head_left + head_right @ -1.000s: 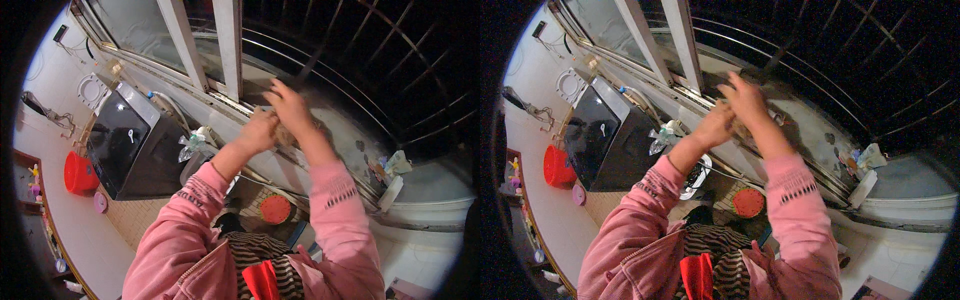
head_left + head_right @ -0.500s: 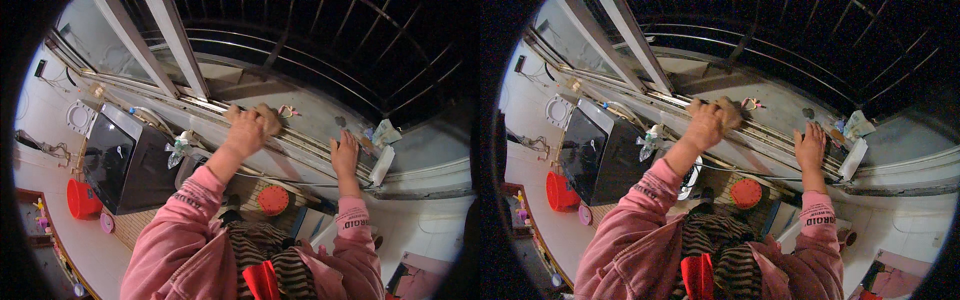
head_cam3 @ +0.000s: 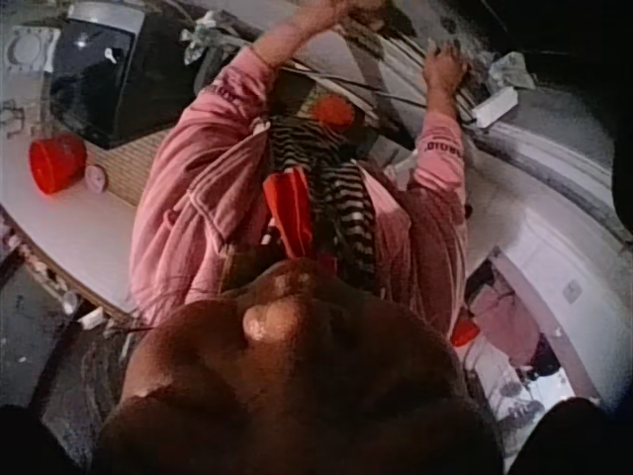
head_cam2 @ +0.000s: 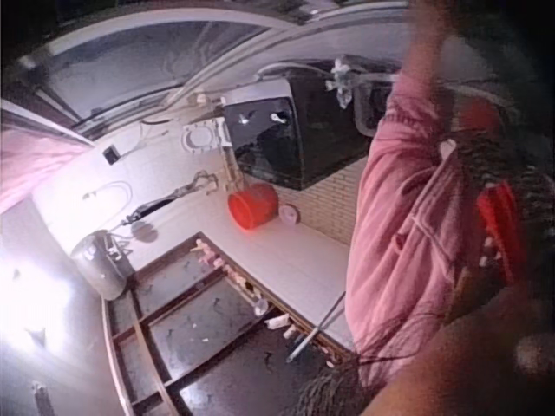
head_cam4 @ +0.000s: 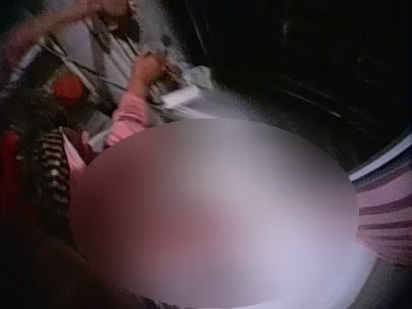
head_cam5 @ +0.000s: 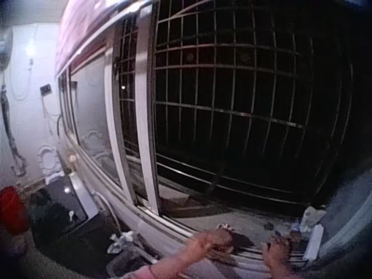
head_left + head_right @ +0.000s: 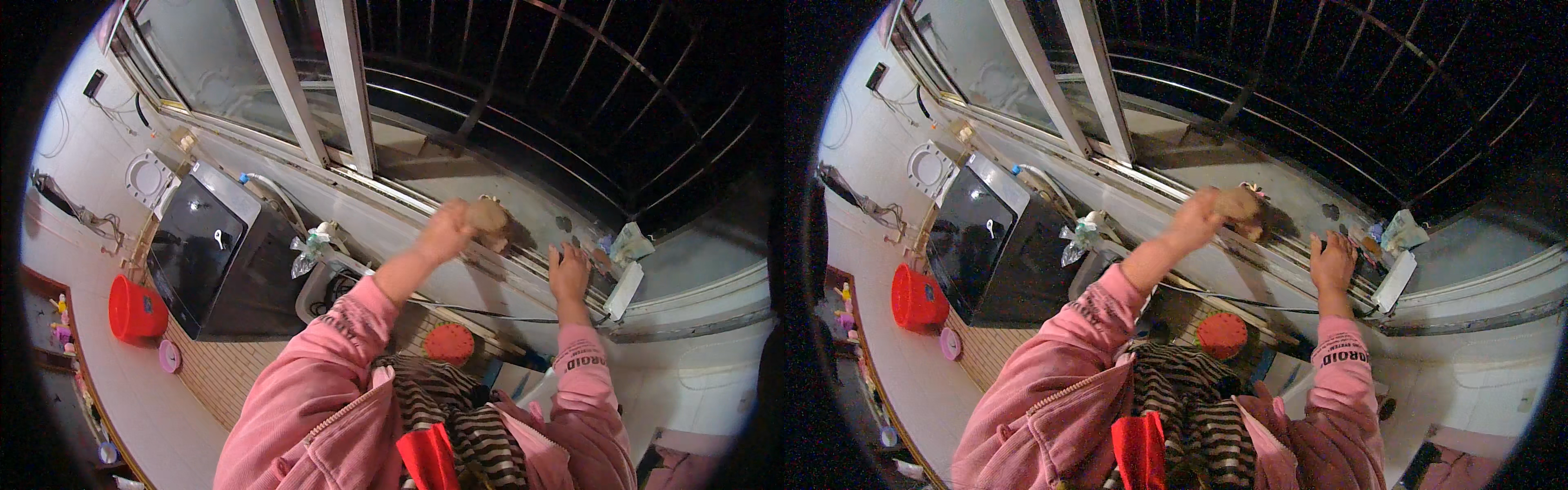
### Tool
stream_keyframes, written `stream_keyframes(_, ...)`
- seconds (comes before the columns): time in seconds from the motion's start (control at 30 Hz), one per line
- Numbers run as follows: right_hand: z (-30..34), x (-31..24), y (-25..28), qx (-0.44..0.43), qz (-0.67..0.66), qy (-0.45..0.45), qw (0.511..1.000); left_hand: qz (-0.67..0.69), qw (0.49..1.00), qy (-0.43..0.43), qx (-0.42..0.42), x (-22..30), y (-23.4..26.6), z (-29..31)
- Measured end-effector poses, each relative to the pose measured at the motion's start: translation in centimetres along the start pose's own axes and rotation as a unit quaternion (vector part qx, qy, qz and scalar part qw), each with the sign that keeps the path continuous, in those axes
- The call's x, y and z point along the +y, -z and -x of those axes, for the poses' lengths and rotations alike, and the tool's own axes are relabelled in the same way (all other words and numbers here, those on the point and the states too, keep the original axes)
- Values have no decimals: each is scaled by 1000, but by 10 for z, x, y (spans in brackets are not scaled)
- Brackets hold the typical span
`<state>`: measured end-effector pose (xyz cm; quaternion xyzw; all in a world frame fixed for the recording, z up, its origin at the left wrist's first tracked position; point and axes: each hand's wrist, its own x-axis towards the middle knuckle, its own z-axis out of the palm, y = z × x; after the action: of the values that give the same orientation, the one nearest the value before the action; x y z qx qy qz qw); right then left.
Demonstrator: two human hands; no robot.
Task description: The person wipes a metal window frame with a cloth, then rinses the cloth in a pink basin and wrings it out. They continue wiping the window frame and a nearby glass panel with the damp cloth.
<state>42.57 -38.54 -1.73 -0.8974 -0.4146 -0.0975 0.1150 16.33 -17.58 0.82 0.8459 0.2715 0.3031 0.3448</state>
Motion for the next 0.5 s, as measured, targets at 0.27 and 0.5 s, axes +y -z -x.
stream_keyframes(0.27,2,-7,3,9,-1,15,1000,-343,937,-15,72,-123,182,-15)
stream_keyframes(0.5,3,-6,5,13,-9,-1,1000,-389,920,-22,31,-139,178,-15)
